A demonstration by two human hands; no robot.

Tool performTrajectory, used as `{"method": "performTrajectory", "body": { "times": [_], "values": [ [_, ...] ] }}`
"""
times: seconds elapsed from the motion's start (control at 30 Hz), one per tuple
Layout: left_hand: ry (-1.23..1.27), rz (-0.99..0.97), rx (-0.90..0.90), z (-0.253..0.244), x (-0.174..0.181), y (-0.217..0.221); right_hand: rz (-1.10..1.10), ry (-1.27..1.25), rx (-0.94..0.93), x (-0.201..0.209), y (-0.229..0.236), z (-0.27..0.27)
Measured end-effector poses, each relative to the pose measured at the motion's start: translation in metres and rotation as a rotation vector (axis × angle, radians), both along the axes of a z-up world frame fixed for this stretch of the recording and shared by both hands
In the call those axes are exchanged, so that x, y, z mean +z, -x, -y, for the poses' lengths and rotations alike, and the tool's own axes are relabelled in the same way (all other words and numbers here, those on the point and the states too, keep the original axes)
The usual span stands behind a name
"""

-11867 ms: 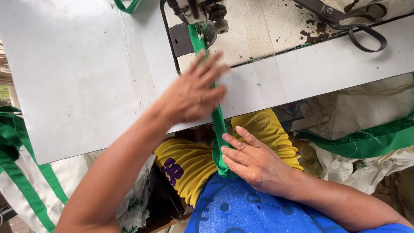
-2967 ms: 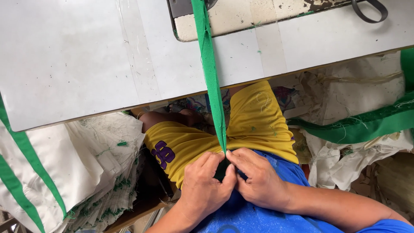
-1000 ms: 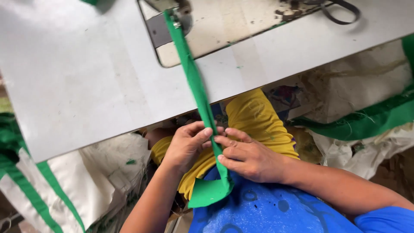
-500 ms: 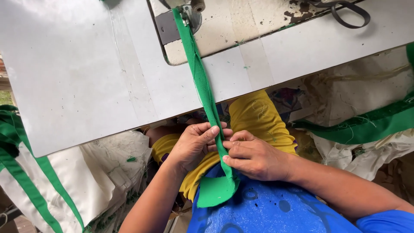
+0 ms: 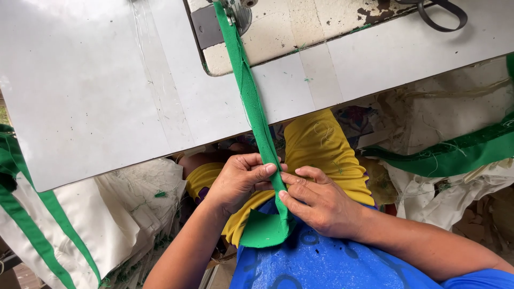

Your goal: Folding and sewing green fabric straps using an industrial sewing machine.

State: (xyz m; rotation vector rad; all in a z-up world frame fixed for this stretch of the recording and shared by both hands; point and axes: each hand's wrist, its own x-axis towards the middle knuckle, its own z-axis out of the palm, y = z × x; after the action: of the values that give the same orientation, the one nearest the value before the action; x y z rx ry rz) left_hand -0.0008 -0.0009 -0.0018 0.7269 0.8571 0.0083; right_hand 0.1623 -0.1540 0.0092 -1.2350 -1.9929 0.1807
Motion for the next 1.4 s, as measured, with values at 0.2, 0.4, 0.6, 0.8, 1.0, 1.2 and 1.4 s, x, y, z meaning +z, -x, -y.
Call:
{"method": "performTrajectory", "body": {
  "times": [0.2, 0.4, 0.6, 0.8, 1.0, 1.2, 1.4],
  "values": [
    [-0.016, -0.008, -0.001, 0.001, 0.0, -0.002, -0.003, -0.008, 0.0, -0.004, 0.0, 0.006],
    [-0.032, -0.013, 0.034, 0.003, 0.004, -0.005, -0.05, 0.013, 0.106, -0.014, -0.004, 0.003],
    [-0.031, -0.02, 0.116, 0.008, 0.012, -0.01, -0.089, -0.021, 0.111, -0.01, -0.001, -0.003],
    [-0.061, -0.043, 0.204, 0.014, 0.014, -0.012, -0.076, -0.058, 0.072, -0.023, 0.003, 0.006],
    [-0.112, -0.076, 0.292, 0.019, 0.016, -0.016, -0.004, -0.115, 0.009, -0.028, 0.008, 0.009],
    [-0.12, -0.035, 0.314, 0.022, 0.014, -0.012, 0.027, -0.13, -0.097, -0.029, 0.013, 0.012],
    [-0.245, 0.004, 0.284, 0.026, 0.002, -0.003, -0.098, -0.295, -0.126, -0.029, 0.011, -0.01]
  ]
}}
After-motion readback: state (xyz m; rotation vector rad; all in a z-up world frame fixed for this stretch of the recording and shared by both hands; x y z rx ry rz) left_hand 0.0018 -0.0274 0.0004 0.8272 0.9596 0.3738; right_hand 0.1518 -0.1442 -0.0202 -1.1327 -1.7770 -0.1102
